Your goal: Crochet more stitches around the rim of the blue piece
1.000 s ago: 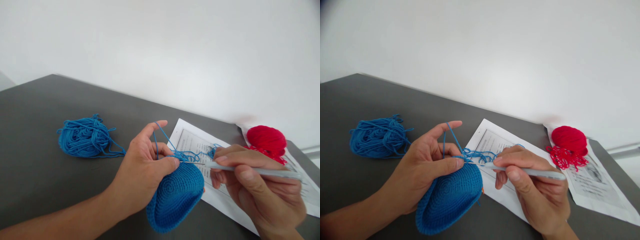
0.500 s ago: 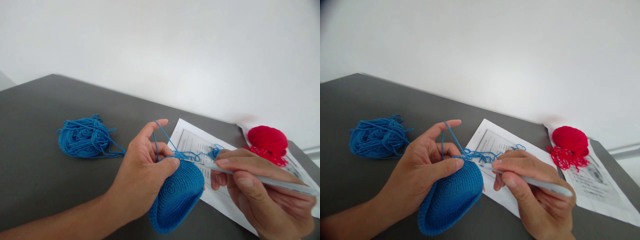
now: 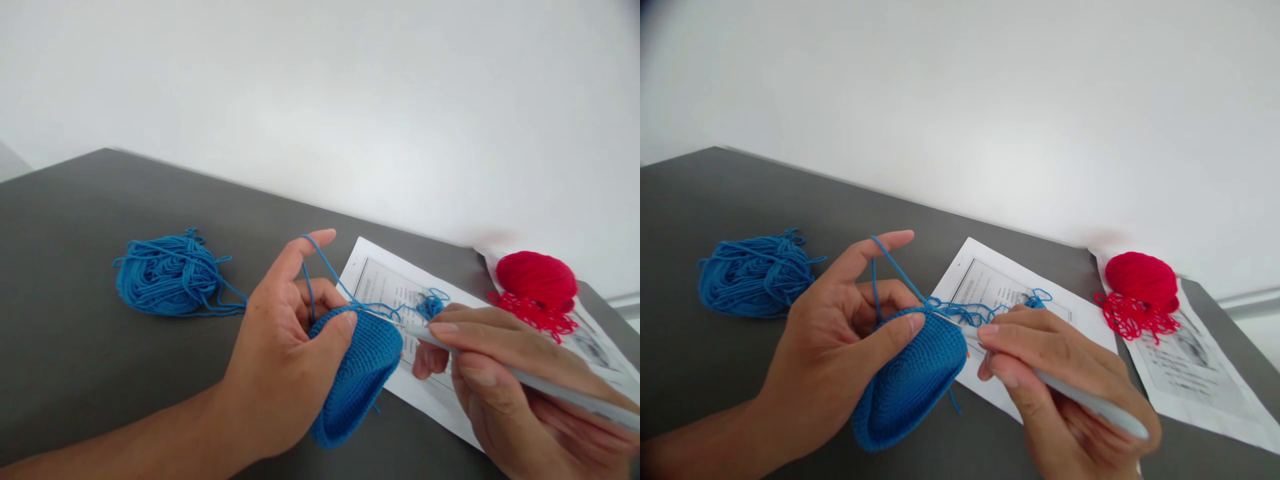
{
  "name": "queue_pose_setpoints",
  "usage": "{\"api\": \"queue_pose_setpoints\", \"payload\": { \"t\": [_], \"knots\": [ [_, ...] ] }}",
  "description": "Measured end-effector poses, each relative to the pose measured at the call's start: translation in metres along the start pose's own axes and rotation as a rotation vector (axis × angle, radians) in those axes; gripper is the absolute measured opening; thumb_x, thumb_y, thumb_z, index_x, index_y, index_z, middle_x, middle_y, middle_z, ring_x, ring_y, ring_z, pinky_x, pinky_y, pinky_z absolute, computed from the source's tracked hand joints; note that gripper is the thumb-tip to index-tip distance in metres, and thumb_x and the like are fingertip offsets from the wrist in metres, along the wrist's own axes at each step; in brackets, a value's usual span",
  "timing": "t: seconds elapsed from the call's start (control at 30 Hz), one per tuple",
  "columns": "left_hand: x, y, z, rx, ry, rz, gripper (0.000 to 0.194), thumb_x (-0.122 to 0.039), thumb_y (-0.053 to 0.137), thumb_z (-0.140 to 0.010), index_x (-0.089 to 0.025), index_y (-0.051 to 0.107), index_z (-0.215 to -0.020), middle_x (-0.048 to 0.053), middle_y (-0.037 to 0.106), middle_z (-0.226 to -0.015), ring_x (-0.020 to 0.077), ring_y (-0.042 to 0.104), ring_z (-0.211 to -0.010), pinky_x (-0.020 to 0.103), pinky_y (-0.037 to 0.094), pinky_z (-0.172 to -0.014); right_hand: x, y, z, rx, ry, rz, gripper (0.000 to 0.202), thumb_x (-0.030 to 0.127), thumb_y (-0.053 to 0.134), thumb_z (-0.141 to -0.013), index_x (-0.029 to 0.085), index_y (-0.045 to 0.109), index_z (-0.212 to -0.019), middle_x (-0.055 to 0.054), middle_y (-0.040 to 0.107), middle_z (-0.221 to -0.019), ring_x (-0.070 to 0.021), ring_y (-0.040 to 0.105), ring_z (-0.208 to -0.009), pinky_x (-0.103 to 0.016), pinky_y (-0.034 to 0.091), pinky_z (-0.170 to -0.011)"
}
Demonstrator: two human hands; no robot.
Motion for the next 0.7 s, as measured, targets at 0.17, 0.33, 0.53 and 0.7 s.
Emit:
{"api": "queue_pose_setpoints", "payload": {
  "t": [0.17,0.33,0.53,0.7],
  "knots": [
    [-0.002,0.001,0.002,0.003,0.093,-0.046,0.079,-0.005,0.069,-0.08,-0.03,0.045,-0.151,-0.007,0.067,-0.068,0.0104,0.055,-0.052,0.017,0.045,-0.047,0.015,0.0,-0.003,0.019,-0.042,0.194,0.023,0.015,0.071,-0.094,0.026,0.081,-0.112,-0.002,0.08,-0.088,-0.0178,0.076,-0.081,-0.027,0.065,-0.064],
    [-0.006,-0.002,0.008,-0.081,0.122,-0.063,0.077,-0.012,0.074,-0.08,-0.027,0.05,-0.151,-0.004,0.068,-0.067,0.0129,0.055,-0.048,0.02,0.043,-0.043,0.021,-0.003,0.009,0.118,-0.071,0.346,0.032,0.016,0.068,-0.096,0.028,0.076,-0.124,-0.004,0.082,-0.097,-0.022,0.08,-0.087,-0.033,0.07,-0.073],
    [-0.005,0.004,0.011,-0.042,0.094,-0.026,0.075,-0.01,0.076,-0.079,-0.027,0.054,-0.148,-0.003,0.07,-0.068,0.0123,0.055,-0.048,0.02,0.043,-0.045,0.022,0.014,0.017,0.211,-0.123,0.449,0.041,0.012,0.071,-0.093,0.025,0.073,-0.132,-0.009,0.081,-0.117,-0.0256,0.081,-0.097,-0.036,0.071,-0.086],
    [0.001,0.007,0.007,0.01,-0.033,0.081,0.082,-0.006,0.077,-0.077,-0.024,0.045,-0.151,-0.004,0.073,-0.071,0.0108,0.059,-0.052,0.016,0.045,-0.046,0.028,0.019,-0.001,0.01,-0.158,0.348,0.015,0.016,0.072,-0.094,0.021,0.078,-0.107,-0.004,0.082,-0.089,-0.0143,0.079,-0.07,-0.018,0.067,-0.063]
  ]
}}
Point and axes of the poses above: each hand's wrist, its own z-axis away from the middle knuckle, its own y-axis out of the palm, x = y × z, the point moved 7 cm from there along -z, towards the middle knuckle
